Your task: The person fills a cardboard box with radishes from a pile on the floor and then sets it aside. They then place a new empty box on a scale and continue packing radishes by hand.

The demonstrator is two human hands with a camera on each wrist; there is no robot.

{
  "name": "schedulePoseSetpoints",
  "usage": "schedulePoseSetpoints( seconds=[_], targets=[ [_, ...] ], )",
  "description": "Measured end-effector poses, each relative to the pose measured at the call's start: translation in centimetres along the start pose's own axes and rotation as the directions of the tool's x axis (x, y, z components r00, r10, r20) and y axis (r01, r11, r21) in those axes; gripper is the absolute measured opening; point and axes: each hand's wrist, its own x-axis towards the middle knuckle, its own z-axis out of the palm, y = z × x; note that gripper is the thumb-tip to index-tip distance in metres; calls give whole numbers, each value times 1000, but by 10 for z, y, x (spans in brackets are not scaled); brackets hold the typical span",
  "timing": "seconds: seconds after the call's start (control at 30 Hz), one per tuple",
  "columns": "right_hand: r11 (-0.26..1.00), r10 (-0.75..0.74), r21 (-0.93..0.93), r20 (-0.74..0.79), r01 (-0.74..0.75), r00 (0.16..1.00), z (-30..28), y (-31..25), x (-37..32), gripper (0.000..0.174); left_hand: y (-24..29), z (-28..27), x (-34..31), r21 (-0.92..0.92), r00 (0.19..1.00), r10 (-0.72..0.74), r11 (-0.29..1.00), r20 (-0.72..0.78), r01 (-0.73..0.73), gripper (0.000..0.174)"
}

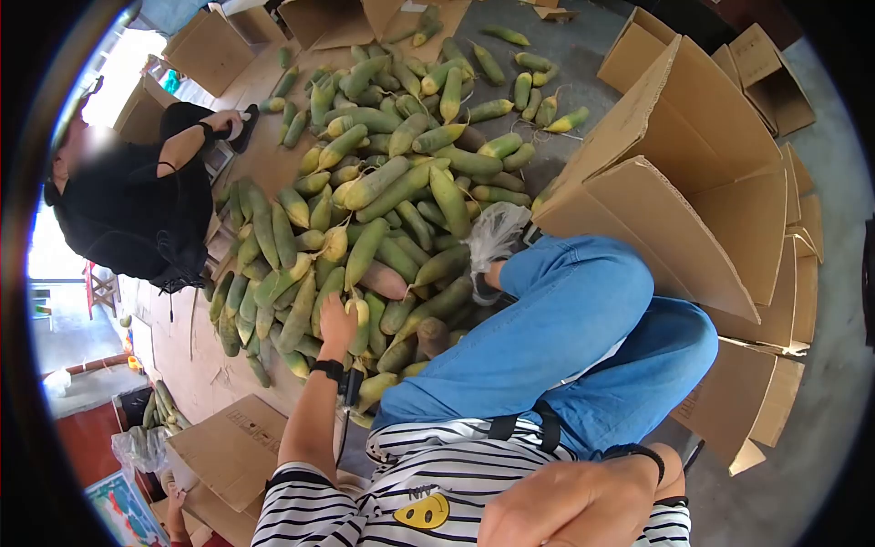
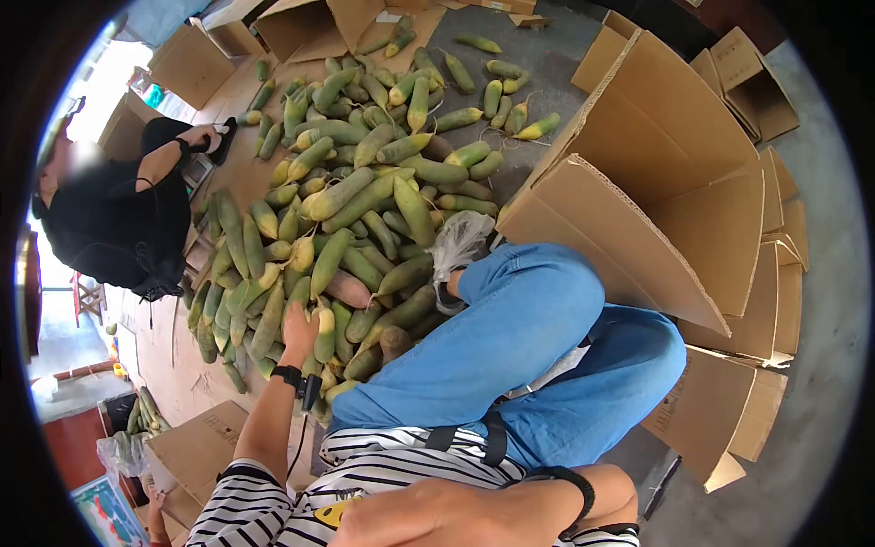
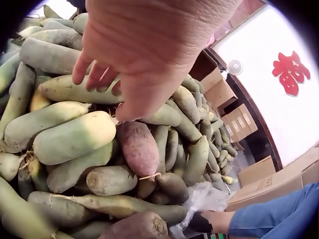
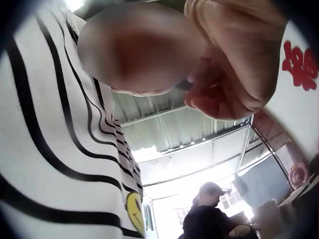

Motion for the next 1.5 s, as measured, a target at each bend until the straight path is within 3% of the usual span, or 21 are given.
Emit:
schedulePoseSetpoints(
  seconds=[0.07, 0.17, 0.23, 0.27, 0.3, 0.33, 0.43, 0.57, 0.63, 0.67, 0.77, 0.8, 0.87, 0.93, 0.97, 1.0, 1.07, 1.2, 1.33, 1.43, 1.5],
  targets=[
    [1000, 6, 29, 3, -6, 1000, -4, 2, 2, 24, 9, 3, 21, -40, 991, 74, 996, -115, -79, 55],
    [974, 225, 62, -99, -219, 969, -27, -6, -9, 22, 19, 13, 55, -54, 981, 117, 990, -155, -127, 61],
    [899, 164, -366, -225, -239, 960, -47, -29, -29, 19, 26, 13, 73, -52, 983, 113, 991, -145, -121, 64],
    [775, -23, -552, -513, -309, 858, -40, -36, -55, 28, 40, 5, 74, 10, 999, 45, 999, -28, -45, 66],
    [549, -286, -766, -547, -334, 787, -43, -42, -63, 28, 46, 0, 77, 79, 996, -31, 997, 86, 24, 68],
    [293, -345, -847, -527, -444, 777, -56, -63, -79, 28, 43, 9, 84, 170, 998, -34, 985, 62, 23, 71],
    [-404, -484, -613, -487, -679, 727, -100, -89, -89, 42, 58, 1, 90, 300, 986, -79, 954, 148, 31, 72],
    [-463, -318, -465, -707, -754, 631, -150, -83, -119, 38, 47, 14, 85, 111, 991, -64, 993, 117, 51, 71],
    [-636, -268, -409, -678, -655, 684, -162, -71, -129, 36, 40, 19, 82, -474, 960, 2, 870, 279, 136, 66],
    [-700, -287, -424, -570, -575, 770, -167, -68, -132, 31, 39, 25, 77, -599, 934, -36, 758, 356, 257, 61],
    [-692, -306, -390, -604, -608, 736, -166, -67, -132, 27, 75, -5, 43, -779, 889, 59, 510, 455, 365, 58],
    [-689, -312, -390, -602, -611, 735, -166, -67, -134, 27, 91, -18, 34, -780, 891, 60, 513, 450, 359, 58],
    [-704, -318, -390, -574, -594, 754, -167, -65, -137, 25, 127, -51, 16, -886, 919, 250, 428, 305, 178, 56],
    [-703, -326, -392, -565, -594, 758, -166, -65, -138, 25, 177, -107, 0, -874, 893, 336, 472, 300, 116, 57],
    [-706, -328, -391, -559, -591, 762, -165, -64, -139, 25, 204, -132, -8, -865, 895, 433, 485, 105, -133, 58],
    [-701, -332, -398, -553, -592, 764, -165, -63, -139, 25, 233, -154, -15, -800, 843, 531, 470, -83, -374, 59],
    [-716, -338, -400, -518, -572, 786, -164, -60, -139, 24, 288, -192, -29, -716, 686, 663, 318, -299, -621, 60],
    [-706, -345, -408, -516, -579, 784, -164, -59, -140, 24, 401, -215, -40, -467, 340, 723, 27, -601, -884, 65],
    [-699, -350, -404, -526, -590, 775, -163, -61, -145, 24, 458, -209, -56, -469, 369, 703, 58, -607, -881, 66],
    [-692, -364, -407, -516, -596, 775, -162, -60, -143, 23, 454, -186, -55, -315, 266, 659, 47, -704, -948, 66],
    [-684, -365, -416, -515, -599, 776, -161, -61, -144, 23, 428, -171, -57, -391, 388, 698, 166, -602, -905, 61]
  ],
)
